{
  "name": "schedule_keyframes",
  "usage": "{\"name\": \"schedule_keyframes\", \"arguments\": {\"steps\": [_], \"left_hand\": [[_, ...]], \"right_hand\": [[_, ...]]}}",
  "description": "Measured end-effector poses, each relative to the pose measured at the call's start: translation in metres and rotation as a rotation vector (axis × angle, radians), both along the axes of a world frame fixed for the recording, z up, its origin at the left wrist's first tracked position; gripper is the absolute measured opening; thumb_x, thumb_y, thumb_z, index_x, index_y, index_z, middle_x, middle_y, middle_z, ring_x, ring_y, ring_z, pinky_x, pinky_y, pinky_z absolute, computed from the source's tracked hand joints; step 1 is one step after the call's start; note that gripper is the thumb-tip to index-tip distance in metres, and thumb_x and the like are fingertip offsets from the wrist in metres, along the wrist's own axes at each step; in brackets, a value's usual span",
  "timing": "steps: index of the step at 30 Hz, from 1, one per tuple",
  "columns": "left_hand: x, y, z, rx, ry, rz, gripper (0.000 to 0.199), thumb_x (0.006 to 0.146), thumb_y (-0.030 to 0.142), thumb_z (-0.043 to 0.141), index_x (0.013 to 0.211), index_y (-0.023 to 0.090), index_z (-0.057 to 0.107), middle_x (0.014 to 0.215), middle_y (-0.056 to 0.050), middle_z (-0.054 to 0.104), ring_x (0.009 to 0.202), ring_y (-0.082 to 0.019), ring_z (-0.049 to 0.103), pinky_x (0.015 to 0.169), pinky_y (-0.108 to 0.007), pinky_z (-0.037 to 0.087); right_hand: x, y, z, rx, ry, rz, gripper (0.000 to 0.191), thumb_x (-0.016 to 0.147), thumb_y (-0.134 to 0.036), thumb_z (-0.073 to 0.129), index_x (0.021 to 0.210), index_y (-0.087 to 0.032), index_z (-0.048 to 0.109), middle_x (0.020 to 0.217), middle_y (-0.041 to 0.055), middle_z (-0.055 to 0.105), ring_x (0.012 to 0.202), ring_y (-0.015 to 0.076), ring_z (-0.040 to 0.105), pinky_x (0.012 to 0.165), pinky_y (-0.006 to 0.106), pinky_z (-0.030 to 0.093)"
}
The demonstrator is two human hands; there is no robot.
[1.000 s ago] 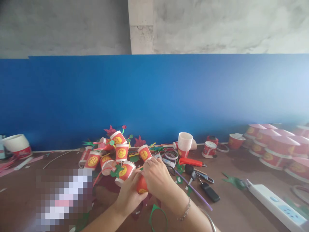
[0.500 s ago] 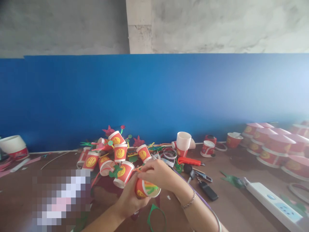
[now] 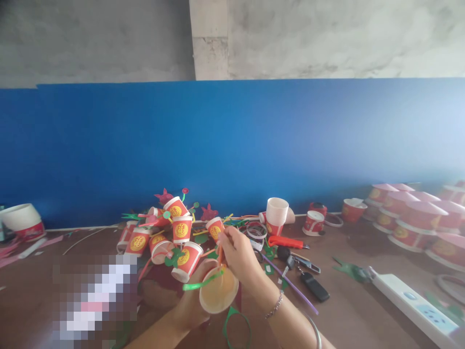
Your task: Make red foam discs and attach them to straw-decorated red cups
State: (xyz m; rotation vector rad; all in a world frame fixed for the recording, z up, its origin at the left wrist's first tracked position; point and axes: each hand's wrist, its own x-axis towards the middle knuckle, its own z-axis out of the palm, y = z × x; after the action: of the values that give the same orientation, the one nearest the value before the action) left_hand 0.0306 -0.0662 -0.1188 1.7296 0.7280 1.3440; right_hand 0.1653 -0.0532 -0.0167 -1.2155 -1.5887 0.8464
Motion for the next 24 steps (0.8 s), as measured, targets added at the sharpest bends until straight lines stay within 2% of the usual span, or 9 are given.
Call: {"name": "schedule_keyframes", "arguments": {"steps": [4,6,10,15,17,19,20,22,24], "left_hand": [[0.003,-0.004,0.001,-0.126,-0.108,-0.09,0.06,0.056,0.03,0.084,0.108,0.02,0.054,0.091,-0.006,0.063,0.077,-0.021,0.061,0.07,-0.034,0.052],[0.005,-0.005,0.005,-0.144,-0.149,-0.071,0.061,0.06,0.032,0.081,0.112,0.022,0.051,0.092,-0.005,0.064,0.079,-0.021,0.062,0.072,-0.034,0.053],[0.005,-0.006,0.011,-0.147,-0.2,-0.014,0.06,0.066,0.029,0.077,0.118,0.028,0.048,0.109,-0.006,0.064,0.097,-0.025,0.061,0.087,-0.039,0.051],[0.004,-0.005,0.008,-0.18,-0.181,0.002,0.059,0.066,0.03,0.075,0.118,0.025,0.048,0.102,-0.006,0.068,0.091,-0.025,0.065,0.083,-0.041,0.053],[0.003,-0.004,0.007,-0.184,-0.154,0.045,0.058,0.066,0.031,0.075,0.117,0.022,0.048,0.101,-0.008,0.068,0.092,-0.026,0.065,0.084,-0.041,0.053],[0.001,-0.002,0.005,-0.176,-0.133,0.08,0.06,0.065,0.03,0.075,0.118,0.021,0.048,0.105,-0.009,0.067,0.096,-0.027,0.064,0.086,-0.043,0.052],[0.001,-0.001,0.005,-0.173,-0.131,0.085,0.062,0.065,0.03,0.075,0.12,0.021,0.048,0.107,-0.01,0.067,0.099,-0.028,0.063,0.087,-0.044,0.051],[0.0,0.0,0.003,-0.181,-0.142,0.07,0.063,0.065,0.03,0.075,0.121,0.023,0.047,0.11,-0.009,0.066,0.101,-0.029,0.062,0.088,-0.045,0.051],[0.0,0.0,0.002,-0.211,-0.156,0.045,0.063,0.065,0.029,0.074,0.121,0.025,0.047,0.11,-0.008,0.066,0.103,-0.029,0.062,0.089,-0.045,0.051]], "right_hand": [[0.005,0.002,0.003,0.059,0.044,0.021,0.026,0.087,-0.042,0.047,0.073,-0.02,0.049,0.058,-0.0002,0.063,0.05,0.0137,0.058,0.048,0.023,0.043],[0.008,0.005,0.002,0.025,0.055,0.02,0.028,0.086,-0.045,0.048,0.073,-0.02,0.05,0.06,0.0008,0.065,0.051,0.0145,0.06,0.046,0.023,0.044],[0.014,0.015,-0.006,-0.052,0.159,0.001,0.032,0.084,-0.05,0.05,0.073,-0.02,0.049,0.059,0.0016,0.066,0.049,0.0152,0.061,0.042,0.022,0.043],[0.015,0.019,-0.01,-0.045,0.102,0.001,0.029,0.086,-0.048,0.047,0.08,-0.019,0.05,0.063,0.0017,0.065,0.049,0.0142,0.059,0.042,0.023,0.042],[0.013,0.014,-0.006,0.073,0.031,-0.114,0.028,0.085,-0.045,0.05,0.094,-0.019,0.052,0.071,0.0031,0.066,0.056,0.0155,0.06,0.046,0.025,0.043],[0.012,0.006,0.001,0.288,-0.062,-0.256,0.037,0.082,-0.04,0.056,0.112,-0.018,0.049,0.086,0.0061,0.065,0.07,0.0175,0.06,0.055,0.027,0.046],[0.011,0.001,0.005,0.387,-0.116,-0.277,0.04,0.082,-0.037,0.057,0.116,-0.019,0.049,0.093,0.0077,0.064,0.075,0.0181,0.059,0.06,0.028,0.046],[0.01,-0.007,0.013,0.457,-0.239,-0.108,0.027,0.082,-0.028,0.058,0.108,-0.021,0.059,0.093,0.0063,0.064,0.078,0.0176,0.058,0.065,0.028,0.046],[0.008,-0.013,0.017,0.44,-0.304,0.05,0.016,0.082,-0.022,0.058,0.095,-0.021,0.065,0.087,0.0045,0.065,0.075,0.0167,0.058,0.066,0.028,0.046]]}}
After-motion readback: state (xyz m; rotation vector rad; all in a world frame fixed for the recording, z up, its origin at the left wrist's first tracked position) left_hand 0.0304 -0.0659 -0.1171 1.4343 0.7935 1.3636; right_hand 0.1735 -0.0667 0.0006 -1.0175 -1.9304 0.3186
